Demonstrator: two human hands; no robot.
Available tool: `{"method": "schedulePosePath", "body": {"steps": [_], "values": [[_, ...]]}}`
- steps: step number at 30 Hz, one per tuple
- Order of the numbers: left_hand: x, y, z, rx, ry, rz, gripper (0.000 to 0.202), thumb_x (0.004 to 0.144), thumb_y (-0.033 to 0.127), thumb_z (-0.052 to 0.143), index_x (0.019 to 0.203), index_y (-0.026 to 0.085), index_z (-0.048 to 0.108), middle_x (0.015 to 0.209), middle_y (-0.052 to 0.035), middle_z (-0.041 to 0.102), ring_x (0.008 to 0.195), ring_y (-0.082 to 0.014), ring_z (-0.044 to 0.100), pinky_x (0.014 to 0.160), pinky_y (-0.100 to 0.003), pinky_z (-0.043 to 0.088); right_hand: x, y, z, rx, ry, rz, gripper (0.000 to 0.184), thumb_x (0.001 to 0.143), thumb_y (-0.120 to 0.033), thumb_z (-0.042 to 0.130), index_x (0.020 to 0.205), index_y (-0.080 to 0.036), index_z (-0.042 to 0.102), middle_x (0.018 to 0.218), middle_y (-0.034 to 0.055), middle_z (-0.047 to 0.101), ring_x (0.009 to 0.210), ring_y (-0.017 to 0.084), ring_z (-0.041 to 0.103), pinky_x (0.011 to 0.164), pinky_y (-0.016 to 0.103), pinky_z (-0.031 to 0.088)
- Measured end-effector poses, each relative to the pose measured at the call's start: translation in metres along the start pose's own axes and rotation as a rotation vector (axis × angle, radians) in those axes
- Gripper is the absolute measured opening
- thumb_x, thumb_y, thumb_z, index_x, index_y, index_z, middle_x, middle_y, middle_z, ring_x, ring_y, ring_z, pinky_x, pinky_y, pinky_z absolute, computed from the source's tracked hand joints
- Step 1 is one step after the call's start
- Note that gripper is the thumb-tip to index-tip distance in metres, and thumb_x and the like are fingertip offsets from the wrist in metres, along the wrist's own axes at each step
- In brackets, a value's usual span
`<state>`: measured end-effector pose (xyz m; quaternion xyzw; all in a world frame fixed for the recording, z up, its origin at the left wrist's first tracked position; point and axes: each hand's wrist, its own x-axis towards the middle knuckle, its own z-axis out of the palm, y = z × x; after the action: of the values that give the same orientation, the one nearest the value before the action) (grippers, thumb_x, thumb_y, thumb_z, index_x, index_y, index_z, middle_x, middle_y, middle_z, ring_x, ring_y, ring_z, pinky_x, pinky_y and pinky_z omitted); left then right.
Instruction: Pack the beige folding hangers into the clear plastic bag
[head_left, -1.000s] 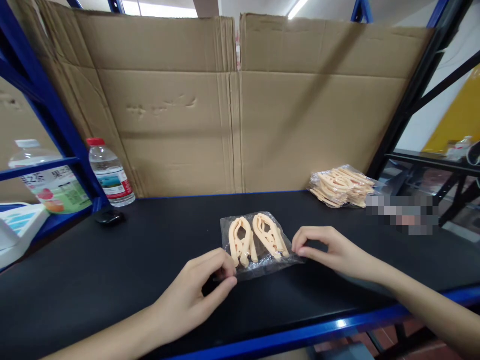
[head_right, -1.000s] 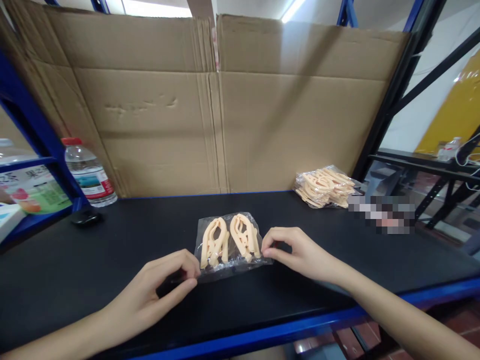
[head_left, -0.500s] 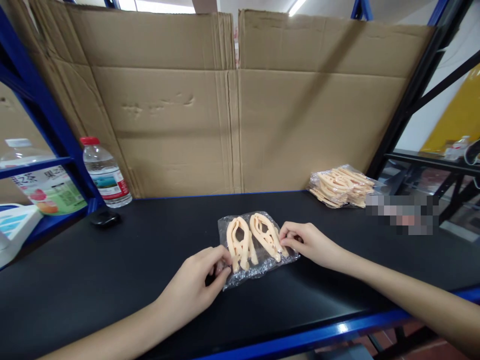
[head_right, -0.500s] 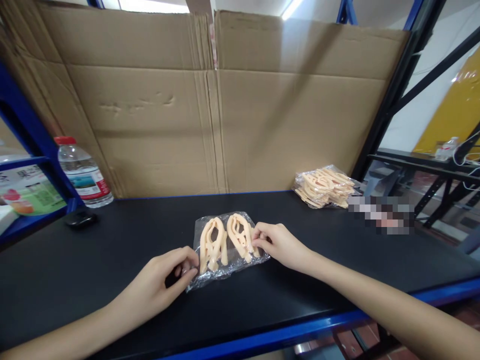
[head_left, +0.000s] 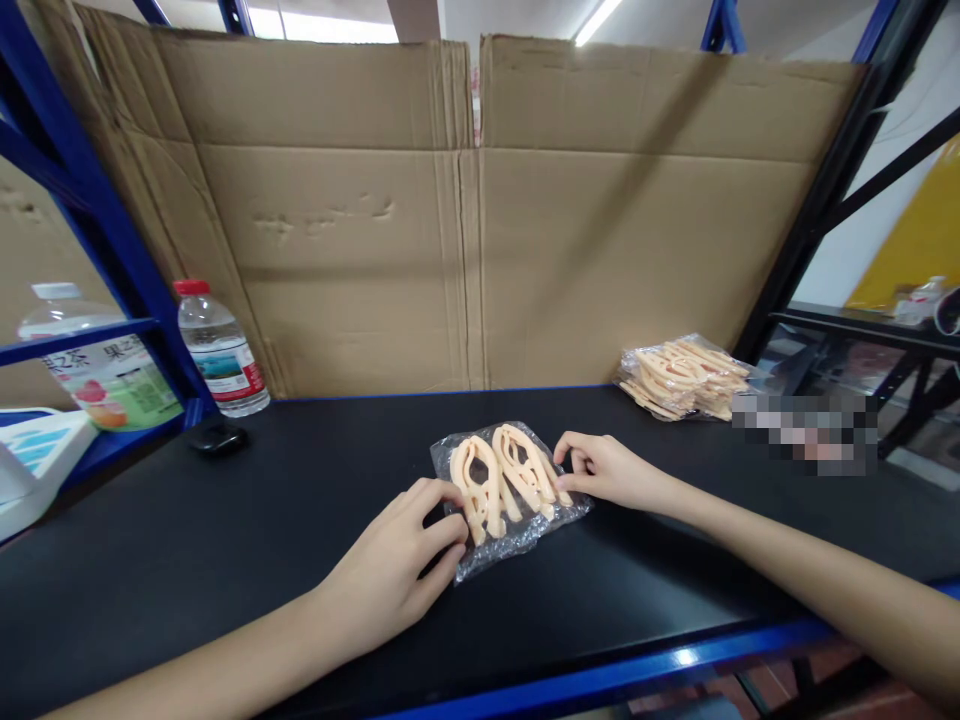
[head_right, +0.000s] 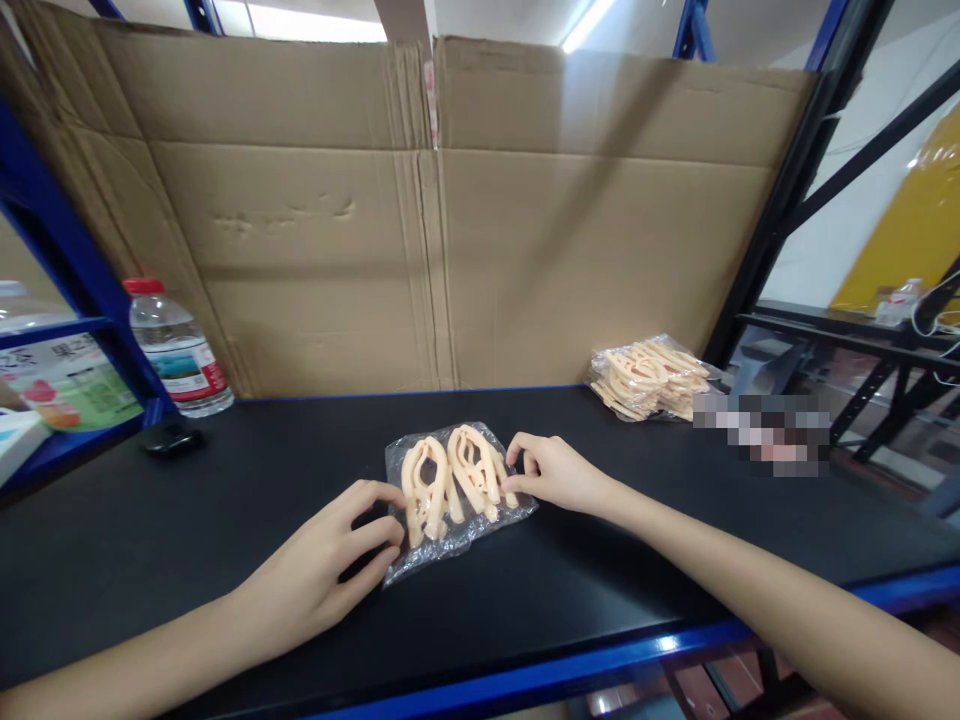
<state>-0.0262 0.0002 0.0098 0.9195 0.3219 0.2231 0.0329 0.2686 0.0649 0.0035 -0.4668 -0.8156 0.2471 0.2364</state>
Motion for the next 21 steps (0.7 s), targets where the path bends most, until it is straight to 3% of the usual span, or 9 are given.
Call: {"method": "schedulePosePath", "body": {"steps": [5, 13, 17, 21], "values": [[0.006, -0.002, -0.007, -0.005, -0.030, 0.035, 0.018, 0.088, 0.011, 0.044, 0.087, 0.020, 0.060, 0.107, -0.0078, 0.053, 0.091, -0.0211, 0.053, 0.080, -0.033, 0.047, 0.006, 0.012, -0.007, -0.109, 0.025, 0.051, 0.035, 0.072, -0.048, 0.070, 0.083, -0.017, 0.057, 0.060, -0.0072, 0.043, 0.054, 0.010, 0.040, 0.051, 0.022, 0.029], [0.018, -0.018, -0.017, -0.006, -0.109, 0.131, 0.017, 0.090, 0.012, 0.044, 0.087, 0.021, 0.059, 0.104, -0.0073, 0.054, 0.091, -0.0207, 0.053, 0.081, -0.032, 0.046, 0.014, 0.019, -0.012, -0.152, 0.024, -0.005, 0.030, 0.071, -0.043, 0.073, 0.076, -0.017, 0.060, 0.067, -0.0049, 0.045, 0.064, 0.012, 0.045, 0.061, 0.023, 0.033], [0.030, -0.027, -0.013, -0.047, -0.142, 0.134, 0.016, 0.090, 0.011, 0.042, 0.089, 0.020, 0.056, 0.103, -0.0070, 0.054, 0.092, -0.0196, 0.053, 0.083, -0.031, 0.047, 0.018, 0.029, -0.017, -0.184, 0.052, 0.016, 0.026, 0.070, -0.039, 0.074, 0.074, -0.017, 0.059, 0.068, -0.0038, 0.047, 0.067, 0.013, 0.048, 0.064, 0.024, 0.034], [0.060, -0.041, 0.002, -0.076, -0.111, 0.211, 0.015, 0.091, 0.012, 0.042, 0.090, 0.019, 0.055, 0.102, -0.0073, 0.054, 0.094, -0.0191, 0.052, 0.085, -0.030, 0.047, 0.019, 0.048, -0.031, -0.204, 0.102, 0.091, 0.022, 0.070, -0.035, 0.071, 0.069, -0.017, 0.059, 0.063, -0.0038, 0.049, 0.061, 0.013, 0.047, 0.057, 0.023, 0.032]]}}
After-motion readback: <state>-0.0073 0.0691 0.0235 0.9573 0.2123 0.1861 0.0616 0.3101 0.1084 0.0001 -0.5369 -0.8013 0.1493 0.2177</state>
